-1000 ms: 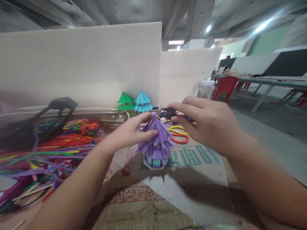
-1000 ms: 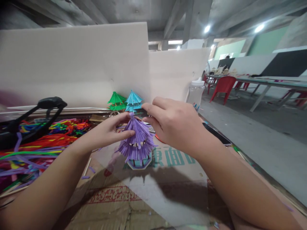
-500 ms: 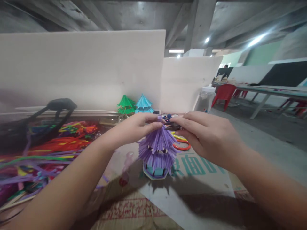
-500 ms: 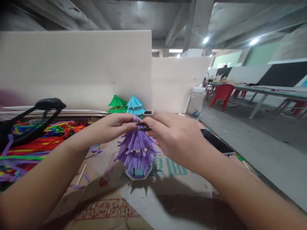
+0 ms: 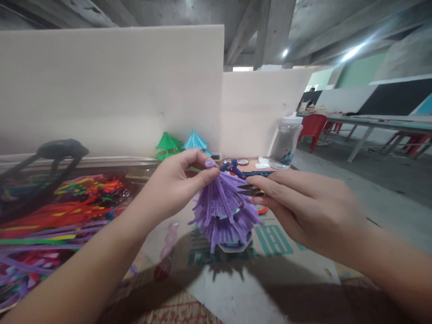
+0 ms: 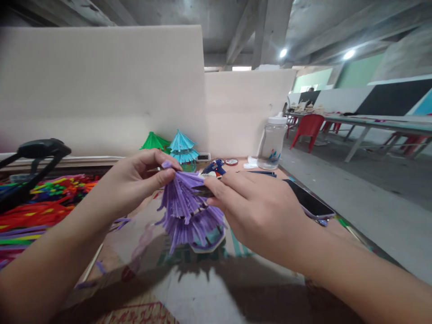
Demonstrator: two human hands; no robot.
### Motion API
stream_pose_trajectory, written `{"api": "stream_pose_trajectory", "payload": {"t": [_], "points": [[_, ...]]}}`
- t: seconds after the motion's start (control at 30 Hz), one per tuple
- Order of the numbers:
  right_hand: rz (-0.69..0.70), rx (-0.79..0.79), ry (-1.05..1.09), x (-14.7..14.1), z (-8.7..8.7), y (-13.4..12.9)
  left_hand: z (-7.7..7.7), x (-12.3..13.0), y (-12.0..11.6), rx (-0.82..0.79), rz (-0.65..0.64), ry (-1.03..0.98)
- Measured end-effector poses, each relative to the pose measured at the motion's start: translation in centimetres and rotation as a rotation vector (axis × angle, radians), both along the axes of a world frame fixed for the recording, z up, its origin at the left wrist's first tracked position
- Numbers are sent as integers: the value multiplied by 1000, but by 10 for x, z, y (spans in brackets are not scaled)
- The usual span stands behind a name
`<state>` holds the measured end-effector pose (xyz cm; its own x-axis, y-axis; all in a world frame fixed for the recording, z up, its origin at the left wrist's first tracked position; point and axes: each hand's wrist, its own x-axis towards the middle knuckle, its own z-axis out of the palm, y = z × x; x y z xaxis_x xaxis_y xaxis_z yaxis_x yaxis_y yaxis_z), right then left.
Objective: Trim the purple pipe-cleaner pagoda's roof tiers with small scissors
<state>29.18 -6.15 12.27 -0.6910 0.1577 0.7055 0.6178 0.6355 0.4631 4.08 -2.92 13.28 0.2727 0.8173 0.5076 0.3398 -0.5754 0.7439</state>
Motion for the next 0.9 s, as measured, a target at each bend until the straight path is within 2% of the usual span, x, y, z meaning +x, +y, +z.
{"api": "stream_pose_trajectory", "payload": {"t": [0.17, 0.33, 0.5, 0.9], "points": [[-40, 8, 7, 1, 1, 4, -4, 4, 0, 94, 22, -101], [-50, 5, 1, 0, 0, 9, -17, 9, -4, 67, 27, -123], [-53, -44, -28, 1, -2, 12, -30, 2, -2, 39, 26, -136], [-19, -23, -64, 2, 1, 10, -25, -1, -7, 24, 19, -74]]}}
